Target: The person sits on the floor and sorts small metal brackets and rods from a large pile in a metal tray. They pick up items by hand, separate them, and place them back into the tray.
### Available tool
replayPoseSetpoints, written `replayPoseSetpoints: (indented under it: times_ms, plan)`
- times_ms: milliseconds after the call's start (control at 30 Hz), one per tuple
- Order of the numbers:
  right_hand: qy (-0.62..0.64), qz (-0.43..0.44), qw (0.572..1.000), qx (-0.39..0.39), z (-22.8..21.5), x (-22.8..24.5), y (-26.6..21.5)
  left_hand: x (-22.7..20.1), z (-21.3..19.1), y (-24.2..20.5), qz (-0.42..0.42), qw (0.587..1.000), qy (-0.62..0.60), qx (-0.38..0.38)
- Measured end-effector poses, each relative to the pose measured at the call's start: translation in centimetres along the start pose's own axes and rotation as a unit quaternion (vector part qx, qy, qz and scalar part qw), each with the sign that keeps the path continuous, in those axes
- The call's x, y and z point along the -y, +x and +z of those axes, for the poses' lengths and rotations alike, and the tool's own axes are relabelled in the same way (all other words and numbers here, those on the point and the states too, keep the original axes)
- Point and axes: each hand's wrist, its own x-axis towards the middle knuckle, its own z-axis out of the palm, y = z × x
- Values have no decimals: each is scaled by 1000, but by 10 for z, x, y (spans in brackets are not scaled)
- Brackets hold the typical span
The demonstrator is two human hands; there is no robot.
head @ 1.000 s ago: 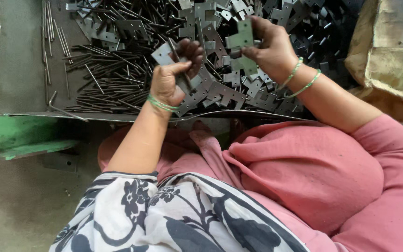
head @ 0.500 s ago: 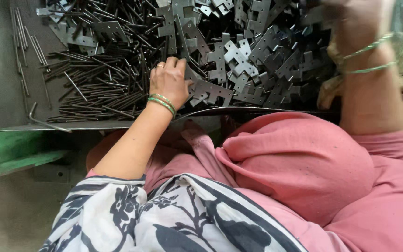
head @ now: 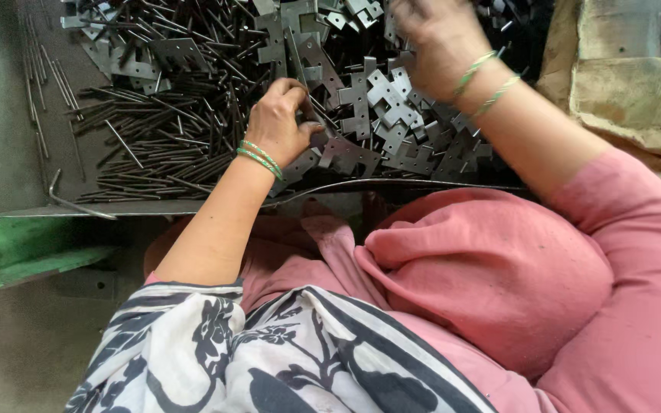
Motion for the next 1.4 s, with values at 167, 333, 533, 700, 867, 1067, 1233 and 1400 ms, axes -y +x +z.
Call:
replayPoseSetpoints:
  times_ms: [167, 333, 533, 700, 867, 1067, 1233, 1400]
  plan:
    - [108, -2, 973, 206, 86, 46, 9, 5, -22, -7, 50, 964, -257, -54]
    - [237, 74, 957, 152, 86, 34, -16, 5, -68, -11, -62, 630, -762, -138]
    - [367, 175, 911, 70, 56, -6, -43, -14, -41, 10, -71, 724, -684, 45]
    - [446, 244, 859, 48, -6, -32, -47, -9, 31, 35, 216, 960, 173, 33]
    - [774, 334, 525, -118, -27, -21, -47, 0, 44, 41, 234, 965, 113, 25]
    - [782, 374, 490, -86, -10, 7, -15, -15, 15, 33, -213, 578, -778, -123]
    - [468, 171, 867, 28, -9, 72, 9, -36, 43, 12, -230, 422, -873, -86]
    - [371, 38, 924, 79, 5, 87, 3, -47, 59, 8, -253, 639, -726, -31]
